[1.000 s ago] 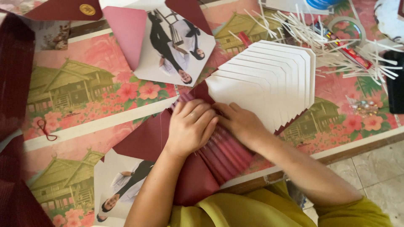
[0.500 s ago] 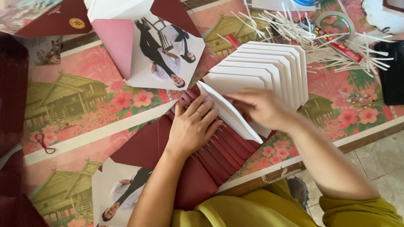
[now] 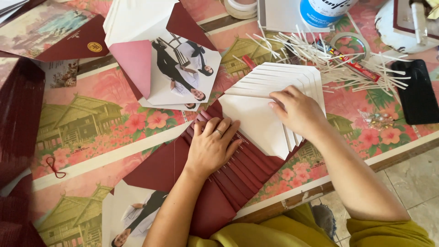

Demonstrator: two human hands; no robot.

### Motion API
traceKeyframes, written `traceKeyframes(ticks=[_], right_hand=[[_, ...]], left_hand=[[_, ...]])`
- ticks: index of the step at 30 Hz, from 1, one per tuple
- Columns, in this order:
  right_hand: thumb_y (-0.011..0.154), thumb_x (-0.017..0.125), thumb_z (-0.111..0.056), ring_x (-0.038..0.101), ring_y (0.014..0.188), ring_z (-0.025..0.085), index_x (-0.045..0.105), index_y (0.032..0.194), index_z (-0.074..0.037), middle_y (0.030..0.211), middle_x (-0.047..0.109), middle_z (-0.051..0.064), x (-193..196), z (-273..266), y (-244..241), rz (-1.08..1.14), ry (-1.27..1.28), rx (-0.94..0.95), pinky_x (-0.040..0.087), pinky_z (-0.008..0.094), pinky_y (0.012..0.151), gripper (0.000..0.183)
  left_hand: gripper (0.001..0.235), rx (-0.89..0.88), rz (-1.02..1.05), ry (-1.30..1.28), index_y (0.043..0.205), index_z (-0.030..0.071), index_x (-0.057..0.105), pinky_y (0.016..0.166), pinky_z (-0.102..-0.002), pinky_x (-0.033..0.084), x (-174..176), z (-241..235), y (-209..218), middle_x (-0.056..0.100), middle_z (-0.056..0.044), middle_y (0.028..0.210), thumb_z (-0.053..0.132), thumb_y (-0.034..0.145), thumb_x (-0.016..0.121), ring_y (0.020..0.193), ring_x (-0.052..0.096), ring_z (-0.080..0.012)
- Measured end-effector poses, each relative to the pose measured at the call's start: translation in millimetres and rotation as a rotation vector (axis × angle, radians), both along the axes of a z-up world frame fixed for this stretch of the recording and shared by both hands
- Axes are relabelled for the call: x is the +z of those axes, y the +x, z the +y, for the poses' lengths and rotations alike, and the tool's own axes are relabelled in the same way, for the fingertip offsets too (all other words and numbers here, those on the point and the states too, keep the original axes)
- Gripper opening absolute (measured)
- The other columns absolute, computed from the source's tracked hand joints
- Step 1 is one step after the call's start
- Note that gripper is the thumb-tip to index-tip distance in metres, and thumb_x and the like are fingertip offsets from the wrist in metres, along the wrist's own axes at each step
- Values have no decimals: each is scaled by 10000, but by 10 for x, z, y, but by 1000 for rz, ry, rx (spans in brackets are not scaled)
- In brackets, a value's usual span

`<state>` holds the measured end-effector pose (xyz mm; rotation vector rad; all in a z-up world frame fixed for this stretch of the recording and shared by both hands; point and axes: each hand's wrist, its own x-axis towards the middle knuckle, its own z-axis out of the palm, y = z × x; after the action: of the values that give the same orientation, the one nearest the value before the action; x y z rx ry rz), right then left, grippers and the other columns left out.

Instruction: The person inserts white paper inserts into maroon envelopes on a table. They handle stacks of envelopes and inserts, placing the inserts inside and stacking the completed items. The camera shakes significantly throughout the process.

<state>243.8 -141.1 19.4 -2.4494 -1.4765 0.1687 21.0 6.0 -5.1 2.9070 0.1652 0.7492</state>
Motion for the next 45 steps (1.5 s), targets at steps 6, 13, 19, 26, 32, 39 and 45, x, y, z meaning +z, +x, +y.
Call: traceKeyframes(ticks=[6,13,19,26,32,39,45], right_hand=[[970,455,-183,601,455,108,566,1289,-108,760,661,84,185,30,-177,840,363,29,542,228,380,346],[924,392,-363,628,988,410,524,1219,-106,1034,642,237,345,268,-917,668,-160,-3,474,505,883,413],[764,612,-8,645,892,389,678,868,-78,1059,633,122,-347,81,-254,256,212,494,557,451,728,141],[888,612,-273,656,774,233,636,1152,-206,986,602,7,64,-53,164,-20,127,57,551,370,628,274],[881,562,-130,642,682,213,631,1210,-82,781,664,91,222,69,-200,581,377,303,551,327,590,340],[891,501,-176,586,789,234,595,1202,-146,1038,558,63,-384,199,-687,-383,300,451,476,339,684,327],[823,641,-83,633,950,231,698,1006,-158,1036,622,4,-417,17,217,85,308,137,532,335,792,206]], left_hand=[[314,20,-97,-28,974,123,604,822,-380,335,162,-33,18,605,-67,1119,409,965,475,1185,512,-239],[209,-76,-374,-112,778,169,590,691,-379,339,40,139,-66,545,-7,761,291,933,521,817,570,-238],[334,-22,-158,-47,1083,129,631,714,-355,346,48,23,137,652,-42,1049,396,954,476,986,576,-202],[286,-35,-187,31,953,122,619,733,-365,338,-45,7,229,579,-55,980,380,933,497,952,518,-230],[215,-65,-279,14,896,121,627,822,-377,368,32,29,253,645,-53,964,324,908,558,1067,592,-226],[242,-81,-458,-156,644,184,566,637,-350,340,218,92,174,501,13,626,251,876,564,665,541,-212],[343,-78,-101,-106,1082,92,631,756,-369,355,87,-13,331,668,-87,1019,378,948,496,988,578,-237]])
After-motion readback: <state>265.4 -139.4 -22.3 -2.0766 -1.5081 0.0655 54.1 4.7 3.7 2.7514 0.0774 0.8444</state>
